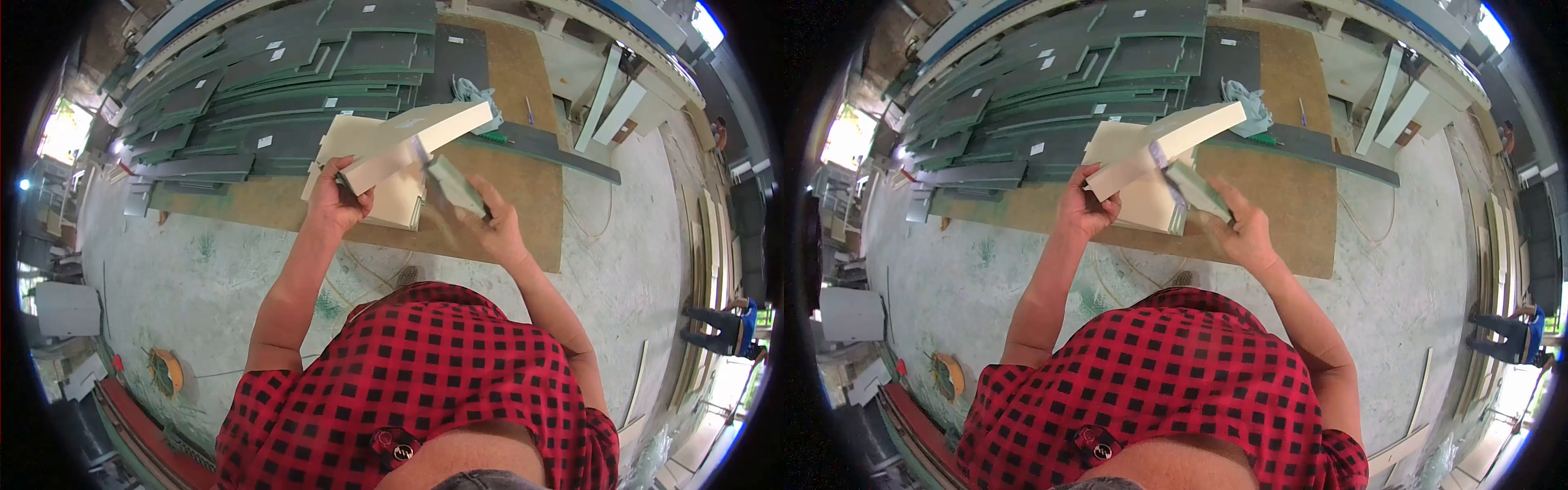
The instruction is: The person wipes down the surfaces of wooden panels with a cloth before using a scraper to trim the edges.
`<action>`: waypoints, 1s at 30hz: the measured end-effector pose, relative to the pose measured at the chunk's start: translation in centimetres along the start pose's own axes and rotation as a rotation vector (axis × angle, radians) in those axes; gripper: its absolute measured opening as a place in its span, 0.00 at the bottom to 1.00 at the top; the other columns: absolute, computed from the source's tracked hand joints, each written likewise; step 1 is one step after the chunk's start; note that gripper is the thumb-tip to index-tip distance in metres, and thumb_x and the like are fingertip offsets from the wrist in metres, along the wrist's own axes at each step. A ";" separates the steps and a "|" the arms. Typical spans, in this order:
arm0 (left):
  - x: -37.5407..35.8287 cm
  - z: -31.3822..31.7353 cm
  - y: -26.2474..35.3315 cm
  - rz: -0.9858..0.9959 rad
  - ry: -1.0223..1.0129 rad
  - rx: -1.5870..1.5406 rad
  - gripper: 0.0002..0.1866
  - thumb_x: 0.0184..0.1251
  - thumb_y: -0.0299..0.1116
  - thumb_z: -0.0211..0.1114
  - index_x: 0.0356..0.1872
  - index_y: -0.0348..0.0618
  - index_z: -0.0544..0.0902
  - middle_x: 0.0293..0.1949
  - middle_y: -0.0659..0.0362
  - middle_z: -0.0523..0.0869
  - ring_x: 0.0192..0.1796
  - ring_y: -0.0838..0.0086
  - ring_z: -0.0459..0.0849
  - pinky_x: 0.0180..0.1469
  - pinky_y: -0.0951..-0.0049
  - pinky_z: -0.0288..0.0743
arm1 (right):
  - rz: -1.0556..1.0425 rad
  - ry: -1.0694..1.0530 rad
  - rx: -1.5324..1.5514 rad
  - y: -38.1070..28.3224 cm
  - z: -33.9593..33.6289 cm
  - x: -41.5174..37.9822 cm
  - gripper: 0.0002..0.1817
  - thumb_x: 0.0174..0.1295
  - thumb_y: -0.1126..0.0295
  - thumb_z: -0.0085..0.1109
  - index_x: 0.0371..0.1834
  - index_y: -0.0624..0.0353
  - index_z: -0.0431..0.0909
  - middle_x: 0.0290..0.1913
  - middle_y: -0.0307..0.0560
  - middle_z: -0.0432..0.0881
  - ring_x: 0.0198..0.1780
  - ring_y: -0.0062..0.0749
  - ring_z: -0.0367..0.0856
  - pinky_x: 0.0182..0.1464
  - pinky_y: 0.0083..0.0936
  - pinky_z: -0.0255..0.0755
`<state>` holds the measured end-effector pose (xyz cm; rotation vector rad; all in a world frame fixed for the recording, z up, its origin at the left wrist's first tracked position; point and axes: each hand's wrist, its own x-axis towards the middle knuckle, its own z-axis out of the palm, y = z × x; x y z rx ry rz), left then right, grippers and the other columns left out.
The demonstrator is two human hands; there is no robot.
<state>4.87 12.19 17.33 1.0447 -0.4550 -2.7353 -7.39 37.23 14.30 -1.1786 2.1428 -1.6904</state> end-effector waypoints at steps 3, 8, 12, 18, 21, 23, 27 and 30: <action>0.5 -0.5 0.2 -0.024 -0.029 -0.023 0.17 0.50 0.39 0.68 0.40 0.46 0.78 0.29 0.60 0.83 0.27 0.69 0.82 0.17 0.77 0.69 | -0.189 -0.064 -0.102 -0.4 0.5 0.3 0.27 0.50 0.77 0.62 0.58 0.51 0.74 0.41 0.53 0.81 0.39 0.46 0.81 0.40 0.30 0.75; 0.4 -0.4 0.2 0.003 -0.002 -0.020 0.16 0.50 0.39 0.68 0.39 0.46 0.78 0.30 0.61 0.83 0.28 0.69 0.82 0.18 0.78 0.69 | -0.292 -0.135 -0.195 -0.5 2.3 0.7 0.29 0.49 0.78 0.60 0.58 0.48 0.74 0.37 0.51 0.78 0.34 0.47 0.79 0.35 0.36 0.75; -0.1 0.0 -0.1 0.003 0.034 -0.051 0.11 0.52 0.39 0.67 0.35 0.47 0.80 0.28 0.62 0.84 0.26 0.72 0.81 0.17 0.79 0.67 | -0.280 -0.121 -0.206 0.5 3.0 1.3 0.28 0.48 0.79 0.60 0.57 0.48 0.75 0.40 0.51 0.78 0.35 0.46 0.79 0.36 0.36 0.75; -0.3 -0.6 0.2 -0.036 -0.063 -0.064 0.11 0.53 0.38 0.67 0.34 0.46 0.80 0.27 0.62 0.84 0.27 0.71 0.83 0.18 0.77 0.68 | -0.174 0.044 -0.164 2.5 1.7 2.1 0.26 0.51 0.78 0.59 0.57 0.51 0.75 0.41 0.52 0.78 0.36 0.46 0.79 0.37 0.34 0.75; 0.0 -1.0 0.4 -0.047 -0.050 -0.077 0.10 0.52 0.38 0.67 0.34 0.47 0.81 0.27 0.62 0.84 0.27 0.70 0.83 0.19 0.77 0.68 | -0.138 0.060 -0.201 2.1 1.5 2.1 0.25 0.52 0.77 0.59 0.57 0.52 0.75 0.41 0.52 0.78 0.36 0.45 0.79 0.37 0.33 0.75; 0.1 -1.3 0.4 -0.048 -0.050 -0.071 0.10 0.52 0.38 0.67 0.34 0.47 0.81 0.27 0.62 0.84 0.27 0.70 0.83 0.19 0.77 0.68 | -0.304 0.021 -0.233 2.1 2.0 2.1 0.24 0.52 0.76 0.59 0.56 0.52 0.75 0.40 0.52 0.78 0.36 0.46 0.79 0.37 0.33 0.75; 0.2 -1.5 0.3 -0.040 -0.052 -0.064 0.10 0.53 0.38 0.68 0.34 0.47 0.81 0.26 0.62 0.84 0.28 0.71 0.82 0.19 0.77 0.67 | -0.356 -0.035 -0.296 2.0 1.8 2.4 0.24 0.53 0.76 0.61 0.56 0.51 0.76 0.41 0.51 0.78 0.38 0.46 0.79 0.38 0.34 0.75; -0.2 -1.3 0.3 -0.056 -0.071 -0.069 0.10 0.53 0.39 0.67 0.34 0.47 0.81 0.26 0.63 0.83 0.27 0.71 0.82 0.20 0.77 0.67 | -0.235 0.009 -0.196 4.1 0.2 3.0 0.24 0.53 0.76 0.60 0.57 0.51 0.75 0.42 0.52 0.79 0.40 0.48 0.79 0.41 0.33 0.74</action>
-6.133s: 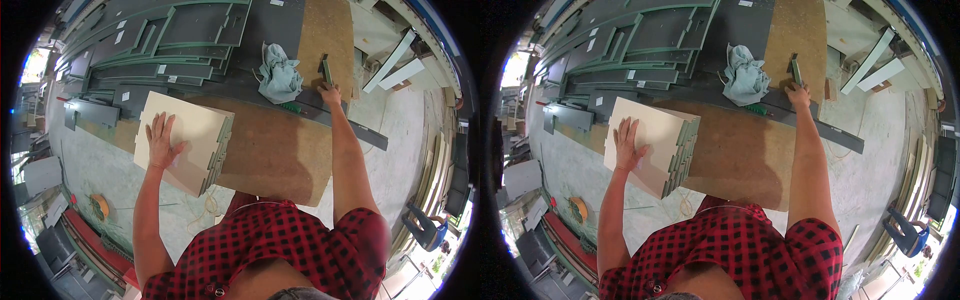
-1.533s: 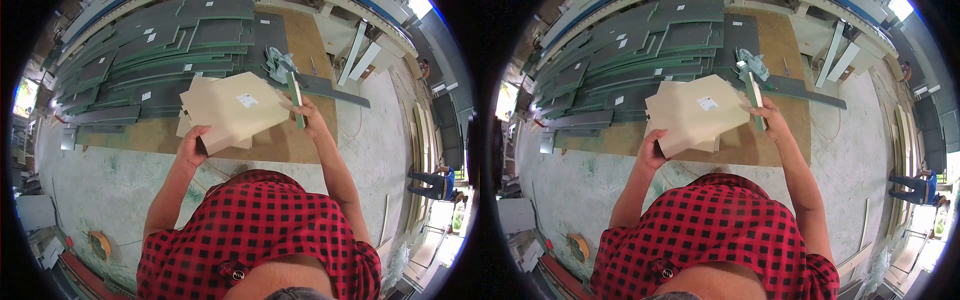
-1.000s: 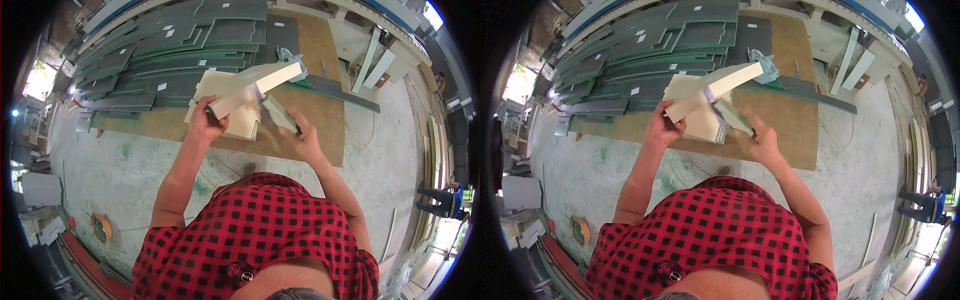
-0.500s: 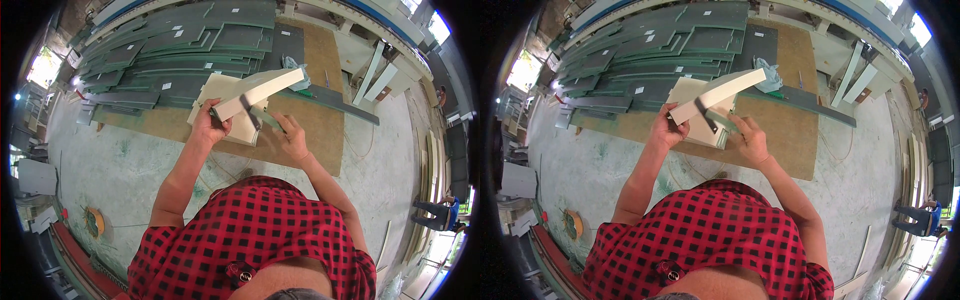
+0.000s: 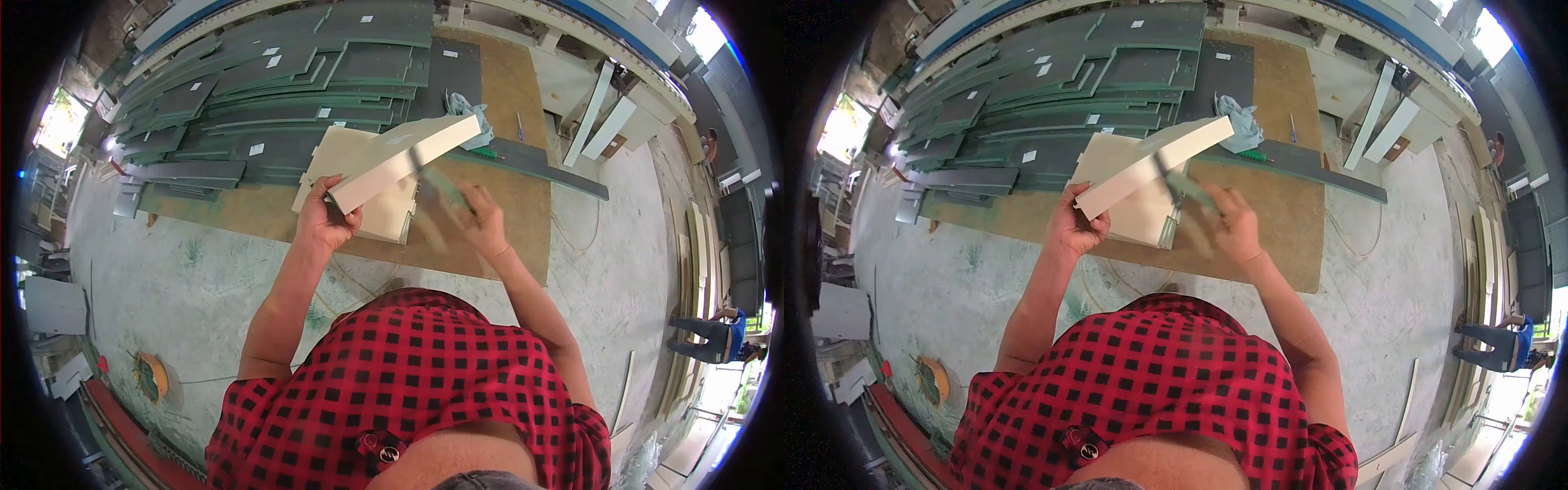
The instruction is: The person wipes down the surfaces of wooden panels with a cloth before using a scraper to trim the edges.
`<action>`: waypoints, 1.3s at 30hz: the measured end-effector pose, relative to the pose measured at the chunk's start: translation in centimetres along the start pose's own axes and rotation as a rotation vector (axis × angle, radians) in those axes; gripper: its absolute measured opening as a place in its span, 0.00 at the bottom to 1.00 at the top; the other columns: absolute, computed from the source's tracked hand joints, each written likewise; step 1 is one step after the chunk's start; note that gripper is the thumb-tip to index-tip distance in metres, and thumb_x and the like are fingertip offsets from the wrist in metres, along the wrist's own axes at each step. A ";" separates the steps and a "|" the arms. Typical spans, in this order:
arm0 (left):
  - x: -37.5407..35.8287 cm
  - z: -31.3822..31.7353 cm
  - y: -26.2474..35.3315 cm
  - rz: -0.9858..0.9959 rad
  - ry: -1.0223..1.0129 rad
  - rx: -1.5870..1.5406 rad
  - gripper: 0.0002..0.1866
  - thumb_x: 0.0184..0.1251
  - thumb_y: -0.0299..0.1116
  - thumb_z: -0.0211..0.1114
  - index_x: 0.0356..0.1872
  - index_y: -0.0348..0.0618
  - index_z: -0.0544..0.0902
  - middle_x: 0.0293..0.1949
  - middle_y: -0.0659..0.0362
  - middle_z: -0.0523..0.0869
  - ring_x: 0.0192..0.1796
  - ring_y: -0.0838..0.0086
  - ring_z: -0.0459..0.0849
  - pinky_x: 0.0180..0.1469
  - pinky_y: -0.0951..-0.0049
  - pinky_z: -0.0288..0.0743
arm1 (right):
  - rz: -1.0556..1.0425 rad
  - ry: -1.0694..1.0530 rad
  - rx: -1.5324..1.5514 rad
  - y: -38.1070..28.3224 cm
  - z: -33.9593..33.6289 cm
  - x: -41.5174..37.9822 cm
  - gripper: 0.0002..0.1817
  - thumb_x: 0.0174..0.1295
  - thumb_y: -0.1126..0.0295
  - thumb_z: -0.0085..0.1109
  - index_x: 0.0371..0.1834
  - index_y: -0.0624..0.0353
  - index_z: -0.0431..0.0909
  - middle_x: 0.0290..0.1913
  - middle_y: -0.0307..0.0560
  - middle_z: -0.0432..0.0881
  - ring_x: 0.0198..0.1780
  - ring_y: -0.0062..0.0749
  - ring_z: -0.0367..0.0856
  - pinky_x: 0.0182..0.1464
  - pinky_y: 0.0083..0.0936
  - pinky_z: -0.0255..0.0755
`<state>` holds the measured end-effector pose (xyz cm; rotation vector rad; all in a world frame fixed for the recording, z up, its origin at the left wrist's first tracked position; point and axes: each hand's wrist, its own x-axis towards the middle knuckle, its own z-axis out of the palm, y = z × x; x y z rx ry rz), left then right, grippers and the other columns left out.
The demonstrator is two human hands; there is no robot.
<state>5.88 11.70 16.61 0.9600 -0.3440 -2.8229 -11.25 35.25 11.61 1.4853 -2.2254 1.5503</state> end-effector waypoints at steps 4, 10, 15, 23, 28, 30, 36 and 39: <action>0.2 -0.4 0.1 -0.028 -0.019 -0.009 0.10 0.53 0.39 0.67 0.33 0.47 0.81 0.26 0.63 0.83 0.27 0.72 0.81 0.20 0.77 0.67 | 0.136 0.225 -0.042 5.0 -1.5 0.5 0.24 0.53 0.77 0.59 0.57 0.52 0.75 0.43 0.54 0.79 0.42 0.49 0.79 0.44 0.33 0.74; 0.2 -0.3 -0.1 0.003 0.008 -0.029 0.14 0.52 0.39 0.68 0.37 0.45 0.79 0.28 0.61 0.83 0.26 0.71 0.82 0.17 0.76 0.68 | 0.157 0.001 -0.029 -1.2 -0.3 0.3 0.25 0.50 0.78 0.60 0.56 0.53 0.75 0.42 0.54 0.79 0.41 0.47 0.80 0.41 0.35 0.75; 0.4 -0.5 -0.1 0.019 0.024 -0.016 0.13 0.52 0.38 0.68 0.37 0.45 0.79 0.27 0.61 0.83 0.25 0.71 0.81 0.17 0.77 0.67 | -0.112 -0.207 -0.083 -4.7 1.6 0.3 0.21 0.54 0.76 0.62 0.53 0.56 0.77 0.43 0.52 0.78 0.40 0.41 0.81 0.39 0.33 0.76; 0.0 -0.4 -0.4 0.029 0.050 -0.035 0.13 0.53 0.39 0.67 0.36 0.45 0.79 0.27 0.61 0.82 0.24 0.71 0.79 0.18 0.77 0.67 | 0.106 0.097 -0.072 4.4 -1.5 0.5 0.26 0.51 0.78 0.60 0.57 0.55 0.74 0.41 0.53 0.79 0.38 0.44 0.80 0.38 0.32 0.74; 0.0 -0.6 -0.3 0.031 0.042 -0.012 0.12 0.53 0.39 0.67 0.36 0.46 0.79 0.27 0.62 0.82 0.24 0.72 0.79 0.18 0.77 0.66 | 0.173 0.269 -0.112 4.3 -2.1 1.4 0.25 0.53 0.76 0.61 0.58 0.55 0.74 0.39 0.52 0.79 0.36 0.42 0.80 0.37 0.29 0.73; -0.1 -0.5 -0.3 0.009 0.058 -0.042 0.12 0.53 0.39 0.67 0.35 0.46 0.79 0.27 0.62 0.82 0.24 0.72 0.79 0.18 0.77 0.66 | 0.214 0.135 -0.138 1.0 -1.3 0.7 0.24 0.53 0.75 0.61 0.57 0.54 0.75 0.40 0.52 0.79 0.37 0.43 0.79 0.38 0.31 0.73; 0.1 -1.4 -0.1 -0.003 0.018 -0.018 0.10 0.55 0.40 0.66 0.35 0.48 0.81 0.27 0.62 0.84 0.26 0.70 0.82 0.19 0.76 0.69 | -0.115 -0.076 -0.129 -1.8 1.1 0.1 0.24 0.52 0.75 0.63 0.56 0.52 0.76 0.42 0.52 0.80 0.40 0.47 0.80 0.40 0.36 0.75; 0.2 -1.4 -0.3 -0.004 0.039 -0.035 0.10 0.54 0.40 0.66 0.35 0.48 0.81 0.27 0.62 0.83 0.27 0.71 0.81 0.19 0.76 0.69 | 0.033 0.028 -0.047 0.0 0.5 0.2 0.23 0.53 0.75 0.62 0.56 0.54 0.76 0.42 0.52 0.79 0.40 0.46 0.80 0.41 0.34 0.75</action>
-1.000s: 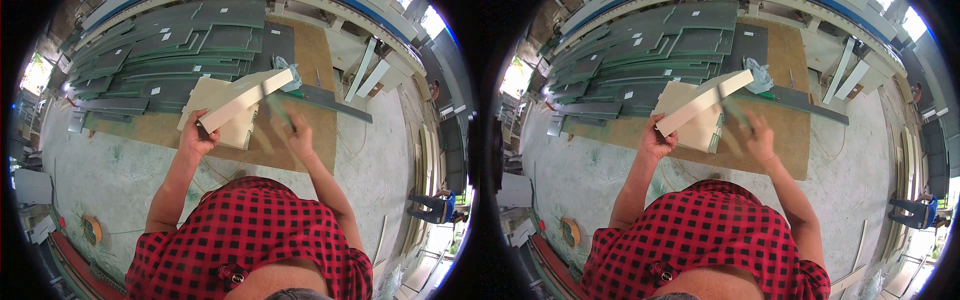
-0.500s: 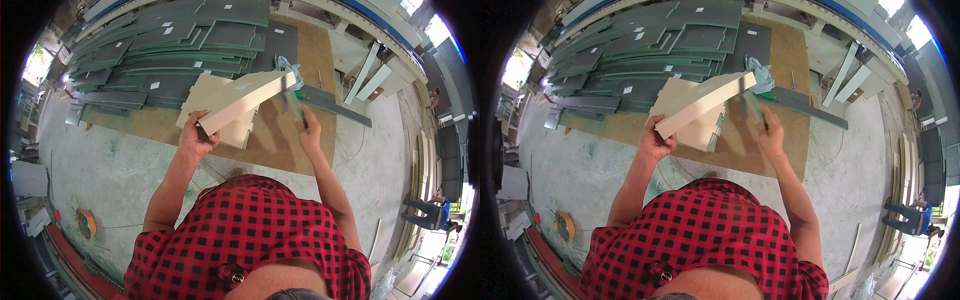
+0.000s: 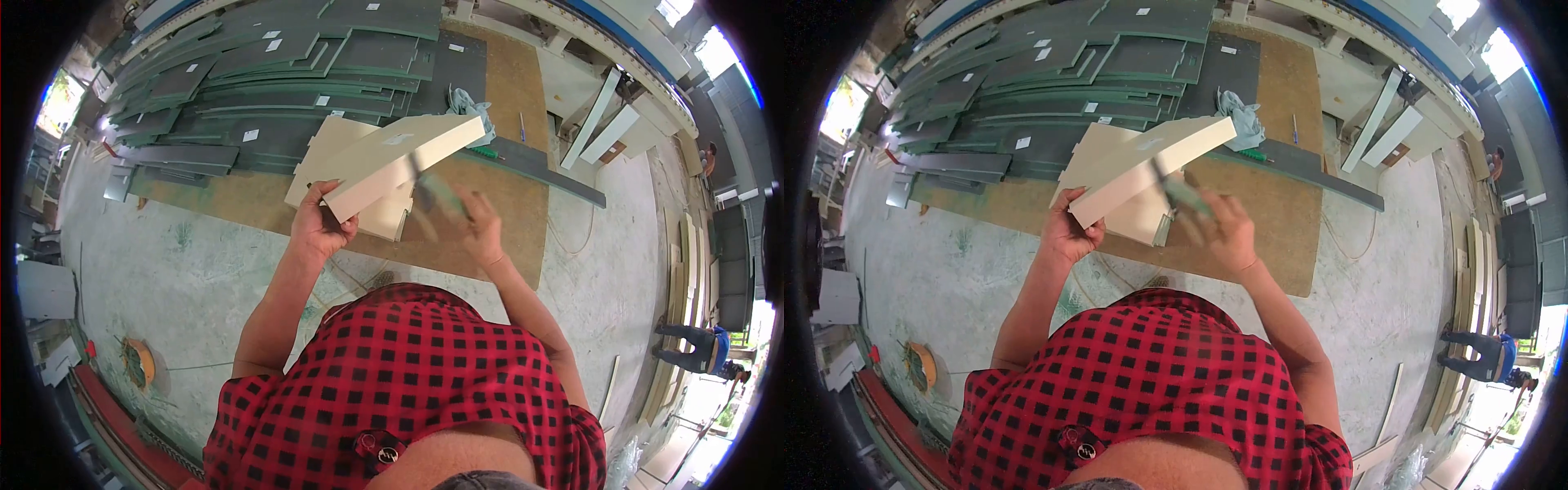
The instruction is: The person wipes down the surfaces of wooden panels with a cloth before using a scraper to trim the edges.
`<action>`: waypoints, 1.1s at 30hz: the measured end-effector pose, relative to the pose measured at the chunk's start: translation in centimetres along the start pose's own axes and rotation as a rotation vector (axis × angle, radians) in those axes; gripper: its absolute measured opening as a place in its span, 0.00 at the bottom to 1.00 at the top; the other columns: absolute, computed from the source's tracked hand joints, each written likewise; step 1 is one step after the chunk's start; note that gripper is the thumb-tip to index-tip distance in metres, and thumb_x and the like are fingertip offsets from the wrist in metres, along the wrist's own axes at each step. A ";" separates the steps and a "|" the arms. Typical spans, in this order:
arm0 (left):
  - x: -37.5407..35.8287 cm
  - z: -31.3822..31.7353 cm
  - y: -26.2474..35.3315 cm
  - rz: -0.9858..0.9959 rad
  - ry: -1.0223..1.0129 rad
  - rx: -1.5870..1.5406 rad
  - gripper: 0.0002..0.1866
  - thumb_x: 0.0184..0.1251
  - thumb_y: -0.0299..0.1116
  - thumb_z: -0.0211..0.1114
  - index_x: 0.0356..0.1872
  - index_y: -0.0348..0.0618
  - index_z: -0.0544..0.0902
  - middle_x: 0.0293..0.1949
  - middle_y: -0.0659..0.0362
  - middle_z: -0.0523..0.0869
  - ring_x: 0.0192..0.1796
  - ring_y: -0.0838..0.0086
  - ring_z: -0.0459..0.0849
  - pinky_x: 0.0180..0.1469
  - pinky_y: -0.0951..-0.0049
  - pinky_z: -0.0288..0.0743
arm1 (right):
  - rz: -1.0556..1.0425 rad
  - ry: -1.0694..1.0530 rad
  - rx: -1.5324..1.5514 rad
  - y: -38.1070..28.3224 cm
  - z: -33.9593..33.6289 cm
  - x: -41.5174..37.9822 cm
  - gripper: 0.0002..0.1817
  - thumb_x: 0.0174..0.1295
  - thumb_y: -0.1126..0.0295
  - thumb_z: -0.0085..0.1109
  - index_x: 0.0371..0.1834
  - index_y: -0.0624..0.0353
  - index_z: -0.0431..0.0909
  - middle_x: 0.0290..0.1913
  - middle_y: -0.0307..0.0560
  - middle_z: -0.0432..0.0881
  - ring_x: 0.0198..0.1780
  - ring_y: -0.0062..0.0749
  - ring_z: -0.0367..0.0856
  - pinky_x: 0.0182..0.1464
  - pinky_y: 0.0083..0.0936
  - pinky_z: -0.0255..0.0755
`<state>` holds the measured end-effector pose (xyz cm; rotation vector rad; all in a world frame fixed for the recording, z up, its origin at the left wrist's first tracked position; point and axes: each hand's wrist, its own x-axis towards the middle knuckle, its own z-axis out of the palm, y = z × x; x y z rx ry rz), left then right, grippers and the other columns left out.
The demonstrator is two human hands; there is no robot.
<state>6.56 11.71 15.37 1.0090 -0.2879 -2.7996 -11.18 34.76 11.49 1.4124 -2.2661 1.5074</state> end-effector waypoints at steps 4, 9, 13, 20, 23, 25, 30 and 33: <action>-0.1 0.1 -0.2 0.003 -0.027 -0.012 0.10 0.54 0.40 0.67 0.35 0.48 0.81 0.27 0.62 0.83 0.27 0.72 0.80 0.19 0.75 0.69 | 0.177 0.191 0.002 4.1 -0.9 0.1 0.23 0.55 0.80 0.58 0.58 0.61 0.73 0.43 0.54 0.78 0.41 0.39 0.79 0.42 0.26 0.74; -0.3 0.9 -0.4 -0.004 -0.003 -0.012 0.10 0.54 0.40 0.67 0.34 0.48 0.81 0.27 0.63 0.83 0.26 0.72 0.80 0.19 0.76 0.68 | 0.215 0.000 -0.078 -1.1 -1.1 -0.1 0.23 0.54 0.74 0.61 0.56 0.54 0.76 0.41 0.53 0.79 0.37 0.46 0.79 0.38 0.31 0.74; -0.4 1.1 -0.5 0.032 0.010 0.039 0.11 0.54 0.40 0.67 0.35 0.48 0.80 0.28 0.63 0.83 0.26 0.72 0.80 0.19 0.77 0.68 | -0.122 -0.101 -0.027 -4.4 0.8 -0.6 0.24 0.53 0.74 0.61 0.56 0.52 0.76 0.40 0.52 0.79 0.37 0.46 0.79 0.37 0.32 0.74; -0.4 1.7 -1.2 0.061 0.031 0.047 0.13 0.54 0.40 0.67 0.38 0.46 0.79 0.29 0.61 0.82 0.26 0.72 0.79 0.19 0.78 0.68 | 0.012 -0.129 -0.020 -3.1 -0.9 -0.8 0.23 0.54 0.76 0.61 0.56 0.55 0.76 0.42 0.52 0.79 0.39 0.40 0.79 0.39 0.29 0.73; -0.5 1.6 -1.6 0.058 0.022 0.026 0.13 0.55 0.39 0.66 0.38 0.44 0.79 0.29 0.61 0.82 0.27 0.72 0.80 0.19 0.77 0.68 | 0.150 0.005 -0.027 1.6 -1.8 -1.0 0.21 0.57 0.77 0.60 0.56 0.60 0.75 0.43 0.50 0.80 0.40 0.30 0.78 0.42 0.24 0.71; -0.4 1.6 -2.0 0.069 0.008 0.023 0.13 0.55 0.39 0.66 0.38 0.44 0.79 0.29 0.60 0.82 0.27 0.72 0.80 0.19 0.77 0.69 | 0.157 0.102 -0.052 2.6 -2.3 -0.4 0.21 0.58 0.77 0.60 0.57 0.61 0.74 0.43 0.48 0.80 0.40 0.25 0.76 0.42 0.22 0.70; -0.2 1.6 -3.2 0.129 0.050 0.044 0.14 0.55 0.39 0.66 0.38 0.43 0.79 0.28 0.59 0.82 0.25 0.70 0.80 0.18 0.76 0.69 | 0.232 0.111 -0.013 2.4 -2.5 -1.0 0.22 0.57 0.77 0.60 0.56 0.61 0.74 0.44 0.45 0.81 0.40 0.23 0.74 0.44 0.20 0.69; 0.0 1.3 -3.6 0.121 0.010 0.004 0.14 0.55 0.39 0.66 0.39 0.43 0.78 0.28 0.59 0.82 0.26 0.70 0.81 0.17 0.76 0.69 | 0.152 0.030 -0.047 0.0 -1.6 -2.7 0.22 0.55 0.77 0.60 0.56 0.59 0.75 0.43 0.48 0.81 0.40 0.28 0.78 0.43 0.23 0.71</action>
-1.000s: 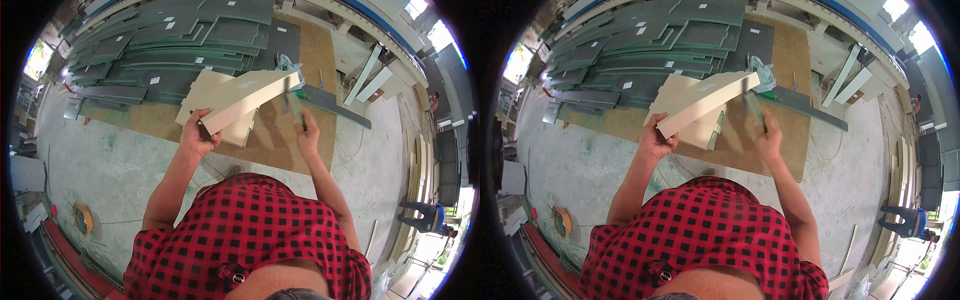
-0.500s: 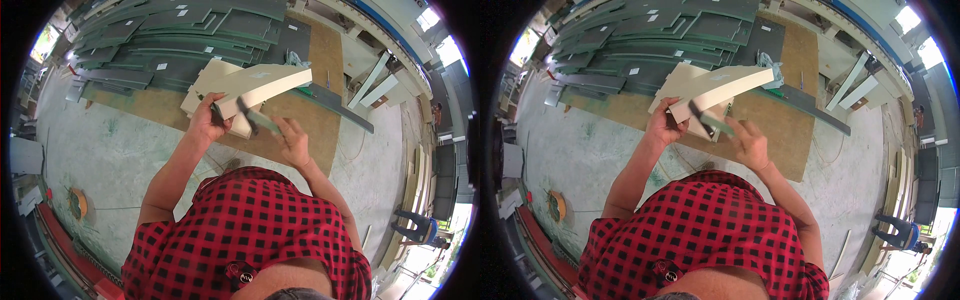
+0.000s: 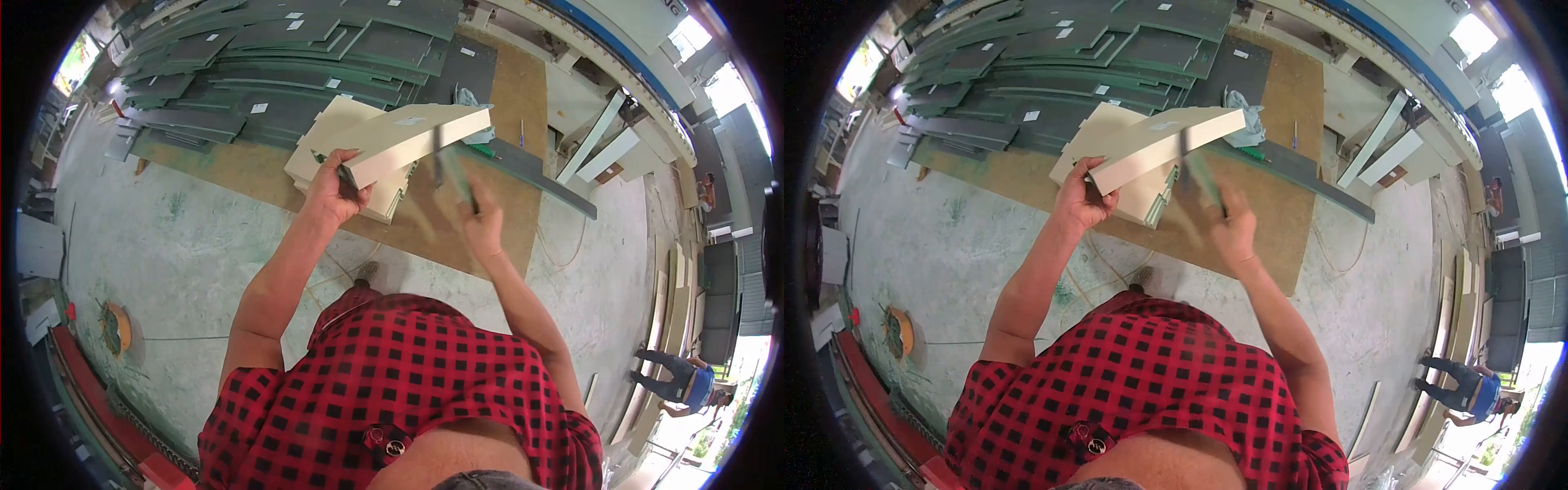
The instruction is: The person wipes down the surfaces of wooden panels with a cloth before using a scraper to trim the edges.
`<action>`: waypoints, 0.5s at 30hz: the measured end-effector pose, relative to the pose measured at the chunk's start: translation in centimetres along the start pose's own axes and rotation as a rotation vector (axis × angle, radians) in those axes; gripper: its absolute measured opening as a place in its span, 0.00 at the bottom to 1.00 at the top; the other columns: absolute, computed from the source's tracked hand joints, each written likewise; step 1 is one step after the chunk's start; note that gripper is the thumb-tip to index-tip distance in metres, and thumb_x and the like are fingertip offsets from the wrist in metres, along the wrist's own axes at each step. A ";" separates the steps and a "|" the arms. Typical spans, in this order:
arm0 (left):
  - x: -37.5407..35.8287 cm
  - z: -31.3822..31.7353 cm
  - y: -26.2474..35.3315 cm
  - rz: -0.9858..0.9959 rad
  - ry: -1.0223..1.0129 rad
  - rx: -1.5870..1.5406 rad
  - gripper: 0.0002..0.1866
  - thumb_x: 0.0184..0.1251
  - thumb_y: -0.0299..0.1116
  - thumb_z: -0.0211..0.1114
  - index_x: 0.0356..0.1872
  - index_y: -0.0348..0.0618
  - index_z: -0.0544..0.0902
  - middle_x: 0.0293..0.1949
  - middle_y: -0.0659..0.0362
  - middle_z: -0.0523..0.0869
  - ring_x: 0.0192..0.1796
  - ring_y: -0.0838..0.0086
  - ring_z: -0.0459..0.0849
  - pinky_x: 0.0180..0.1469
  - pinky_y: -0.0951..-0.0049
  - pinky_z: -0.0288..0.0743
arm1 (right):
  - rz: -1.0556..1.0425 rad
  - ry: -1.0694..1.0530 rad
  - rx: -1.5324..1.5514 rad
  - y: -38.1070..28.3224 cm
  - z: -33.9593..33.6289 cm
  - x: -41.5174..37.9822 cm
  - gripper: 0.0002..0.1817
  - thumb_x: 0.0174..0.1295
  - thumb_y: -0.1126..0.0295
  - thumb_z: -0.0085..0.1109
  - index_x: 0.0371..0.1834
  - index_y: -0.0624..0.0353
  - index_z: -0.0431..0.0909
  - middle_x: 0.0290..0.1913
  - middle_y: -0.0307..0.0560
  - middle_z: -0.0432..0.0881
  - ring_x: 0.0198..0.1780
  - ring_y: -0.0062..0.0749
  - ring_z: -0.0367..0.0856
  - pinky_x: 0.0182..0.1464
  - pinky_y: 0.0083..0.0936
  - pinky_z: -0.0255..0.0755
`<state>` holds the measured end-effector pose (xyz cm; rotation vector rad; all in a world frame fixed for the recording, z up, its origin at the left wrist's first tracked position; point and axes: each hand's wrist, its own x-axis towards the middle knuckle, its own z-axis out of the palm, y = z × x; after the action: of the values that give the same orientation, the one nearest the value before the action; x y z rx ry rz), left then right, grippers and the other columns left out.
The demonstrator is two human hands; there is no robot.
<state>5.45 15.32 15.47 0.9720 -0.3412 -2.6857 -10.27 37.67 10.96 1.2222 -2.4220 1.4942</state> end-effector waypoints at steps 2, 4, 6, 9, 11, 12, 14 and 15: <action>0.0 -0.1 -0.2 0.008 -0.003 0.014 0.15 0.55 0.39 0.66 0.40 0.44 0.78 0.28 0.60 0.82 0.26 0.70 0.81 0.18 0.76 0.69 | -0.035 -0.082 0.010 -3.2 -0.3 -0.7 0.23 0.53 0.77 0.60 0.56 0.56 0.75 0.40 0.49 0.80 0.37 0.35 0.78 0.40 0.27 0.72; -0.3 -0.1 -0.2 0.004 -0.002 0.042 0.15 0.54 0.39 0.67 0.40 0.44 0.78 0.29 0.60 0.82 0.27 0.70 0.81 0.18 0.76 0.70 | -0.055 -0.152 0.021 -4.9 0.2 -1.7 0.25 0.51 0.77 0.60 0.56 0.53 0.75 0.37 0.51 0.78 0.35 0.43 0.79 0.37 0.30 0.74; -0.6 0.4 -0.3 0.049 0.043 0.089 0.16 0.54 0.40 0.67 0.41 0.45 0.78 0.30 0.61 0.83 0.28 0.70 0.82 0.18 0.77 0.70 | -0.309 -0.169 -0.026 -5.6 0.7 -2.1 0.24 0.52 0.77 0.61 0.56 0.53 0.76 0.36 0.51 0.78 0.34 0.44 0.78 0.35 0.30 0.74; -0.7 0.2 0.2 0.063 0.016 0.121 0.17 0.53 0.39 0.68 0.42 0.45 0.77 0.31 0.62 0.83 0.29 0.70 0.82 0.19 0.77 0.72 | -0.239 -0.200 0.021 -6.0 0.8 -1.9 0.22 0.53 0.79 0.61 0.54 0.59 0.77 0.40 0.54 0.78 0.39 0.44 0.79 0.40 0.26 0.73; -0.1 -0.3 0.8 0.031 0.033 0.086 0.18 0.53 0.38 0.68 0.44 0.45 0.77 0.33 0.62 0.83 0.30 0.71 0.83 0.19 0.77 0.72 | -0.144 -0.163 -0.014 -5.1 0.7 -1.5 0.22 0.53 0.79 0.61 0.54 0.59 0.76 0.40 0.53 0.78 0.39 0.43 0.79 0.40 0.26 0.72; 0.2 -0.9 1.3 -0.012 -0.010 0.083 0.19 0.53 0.38 0.69 0.45 0.44 0.77 0.34 0.61 0.83 0.31 0.71 0.82 0.20 0.78 0.72 | -0.051 -0.134 -0.034 -4.1 0.7 -1.4 0.22 0.52 0.79 0.61 0.54 0.60 0.76 0.40 0.53 0.78 0.39 0.41 0.79 0.41 0.26 0.72; 0.4 -1.6 2.2 -0.060 -0.051 0.086 0.20 0.52 0.38 0.69 0.45 0.44 0.76 0.35 0.60 0.83 0.32 0.71 0.82 0.21 0.78 0.72 | -0.059 0.041 -0.074 0.4 1.2 -0.8 0.24 0.53 0.78 0.60 0.56 0.56 0.75 0.42 0.54 0.80 0.40 0.44 0.80 0.44 0.30 0.74; 0.4 -1.7 2.5 -0.075 -0.024 0.097 0.20 0.53 0.38 0.69 0.46 0.42 0.76 0.35 0.60 0.82 0.32 0.71 0.82 0.22 0.78 0.72 | -0.017 0.100 -0.069 1.0 1.0 -0.2 0.23 0.53 0.78 0.60 0.56 0.57 0.75 0.43 0.54 0.80 0.40 0.44 0.80 0.45 0.29 0.73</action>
<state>6.68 12.62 14.79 0.9995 -0.4520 -2.7731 -10.44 37.22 9.60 1.1244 -2.3720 1.4181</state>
